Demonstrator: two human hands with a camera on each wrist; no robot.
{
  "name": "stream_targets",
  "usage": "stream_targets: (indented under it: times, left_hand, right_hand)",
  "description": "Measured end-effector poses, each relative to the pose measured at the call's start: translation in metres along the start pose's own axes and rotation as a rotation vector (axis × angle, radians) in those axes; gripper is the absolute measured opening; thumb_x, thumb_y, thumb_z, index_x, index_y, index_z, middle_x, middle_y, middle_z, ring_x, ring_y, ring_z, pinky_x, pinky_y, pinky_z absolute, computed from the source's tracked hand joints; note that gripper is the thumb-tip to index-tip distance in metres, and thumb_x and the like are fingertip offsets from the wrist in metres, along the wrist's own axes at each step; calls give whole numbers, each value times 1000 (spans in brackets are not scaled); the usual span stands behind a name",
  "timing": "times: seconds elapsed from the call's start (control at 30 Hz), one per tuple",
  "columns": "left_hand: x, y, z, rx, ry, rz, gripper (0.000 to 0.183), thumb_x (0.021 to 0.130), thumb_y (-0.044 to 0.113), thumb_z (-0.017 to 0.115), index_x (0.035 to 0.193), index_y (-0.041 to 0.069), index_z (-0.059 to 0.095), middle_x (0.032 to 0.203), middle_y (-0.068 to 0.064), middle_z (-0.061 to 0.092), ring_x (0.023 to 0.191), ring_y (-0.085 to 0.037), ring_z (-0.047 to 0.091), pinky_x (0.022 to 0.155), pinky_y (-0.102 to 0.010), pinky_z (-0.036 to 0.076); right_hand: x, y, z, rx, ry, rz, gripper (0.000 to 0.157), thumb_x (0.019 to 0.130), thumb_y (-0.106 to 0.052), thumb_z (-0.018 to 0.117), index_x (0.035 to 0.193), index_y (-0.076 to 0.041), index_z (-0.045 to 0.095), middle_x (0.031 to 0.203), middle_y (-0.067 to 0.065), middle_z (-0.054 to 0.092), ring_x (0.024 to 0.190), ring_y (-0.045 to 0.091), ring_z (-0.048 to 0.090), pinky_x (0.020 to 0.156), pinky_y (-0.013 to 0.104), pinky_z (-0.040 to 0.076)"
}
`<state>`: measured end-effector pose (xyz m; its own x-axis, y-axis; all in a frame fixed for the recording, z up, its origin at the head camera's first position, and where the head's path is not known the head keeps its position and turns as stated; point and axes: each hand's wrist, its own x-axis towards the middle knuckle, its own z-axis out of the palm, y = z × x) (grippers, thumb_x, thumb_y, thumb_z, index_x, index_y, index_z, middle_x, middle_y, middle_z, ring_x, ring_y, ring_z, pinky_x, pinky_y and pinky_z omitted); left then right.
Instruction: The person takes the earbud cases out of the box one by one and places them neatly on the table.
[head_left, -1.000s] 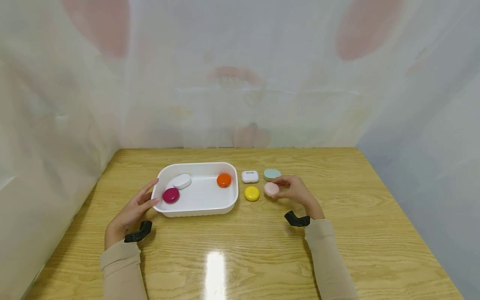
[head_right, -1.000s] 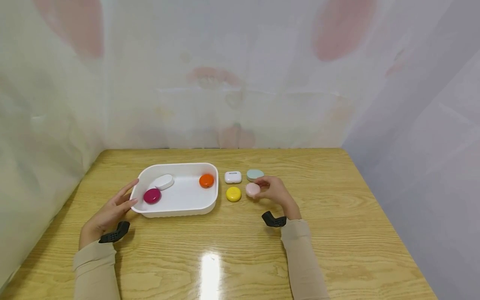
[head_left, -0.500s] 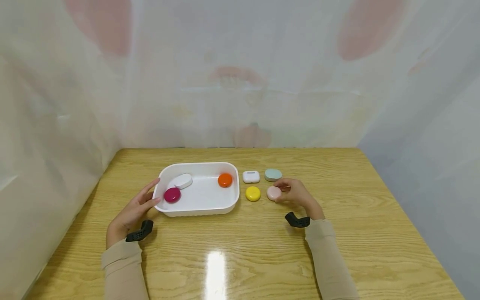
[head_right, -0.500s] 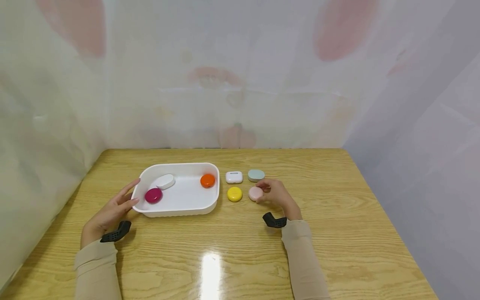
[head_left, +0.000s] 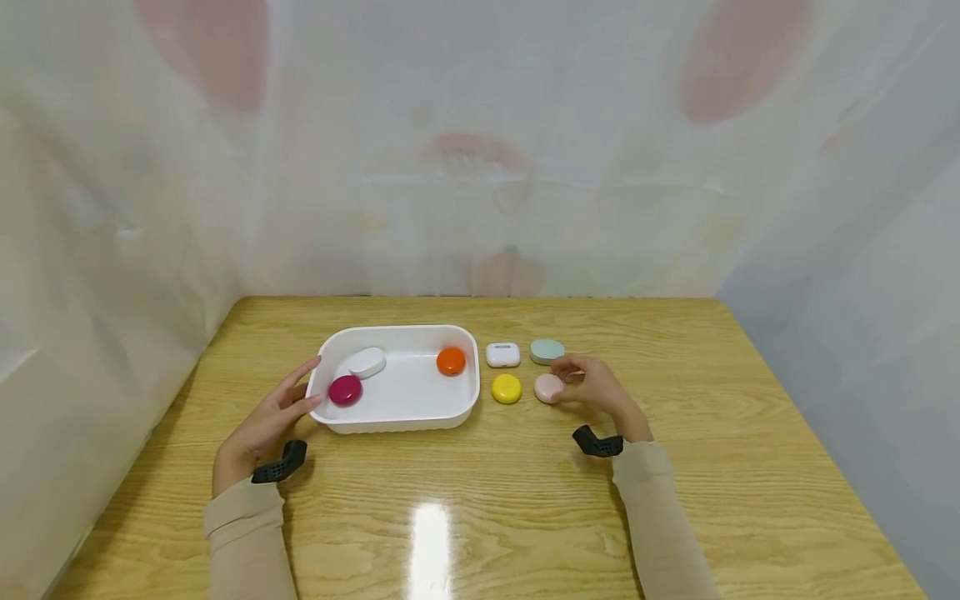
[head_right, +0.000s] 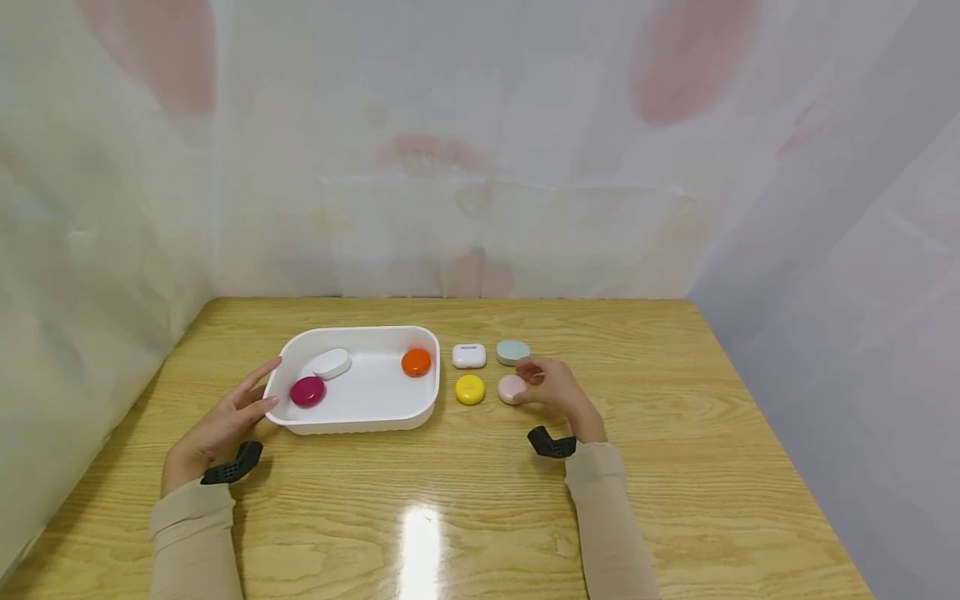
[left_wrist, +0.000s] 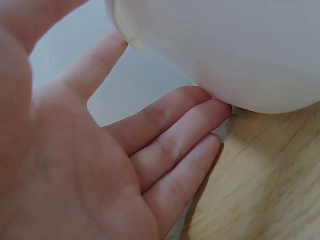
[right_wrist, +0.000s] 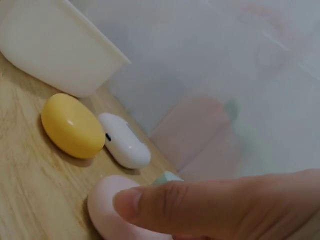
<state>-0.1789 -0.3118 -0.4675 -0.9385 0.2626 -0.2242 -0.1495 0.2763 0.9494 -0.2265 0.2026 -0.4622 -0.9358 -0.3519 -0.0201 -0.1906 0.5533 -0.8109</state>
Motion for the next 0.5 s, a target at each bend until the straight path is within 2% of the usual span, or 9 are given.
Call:
stream_targets:
  times: [0.07,0.2,0.3,0.5]
  left_hand:
    - [0,0,0,4,3,4,68,100,25,51,155,32,12,158,-29,17,131,-18,36,112,-74,9]
    - [1,-1,1,8,8,10,68,100,25,51,155,32,12,157,-30,19,111,9,41,112,-73,8]
    - [2,-2,0,-3,-1,11,67,101,25,50,155,32,12,157,-30,18,108,13,41,112,-74,8]
    - [2,-3,0,-6,-7,13,67,101,25,50,155,32,12,157,-29,16,109,10,39,112,-74,8]
  right_hand:
    - [-2,-4,-2,18,24,14,53,77,-9,79,124,7,58,121,26,63,110,38,60,99,48,50]
    - [-4,-15,-4,23,70,16,51,82,-11,76,126,5,57,124,26,62,113,39,59,100,48,50]
    - [-4,-25,-1,31,90,-15,50,84,-14,74,127,5,57,125,26,62,114,39,59,101,48,50]
    - [3,-50,11,61,74,-117,46,85,-11,72,125,5,58,122,27,63,111,41,60,98,48,51]
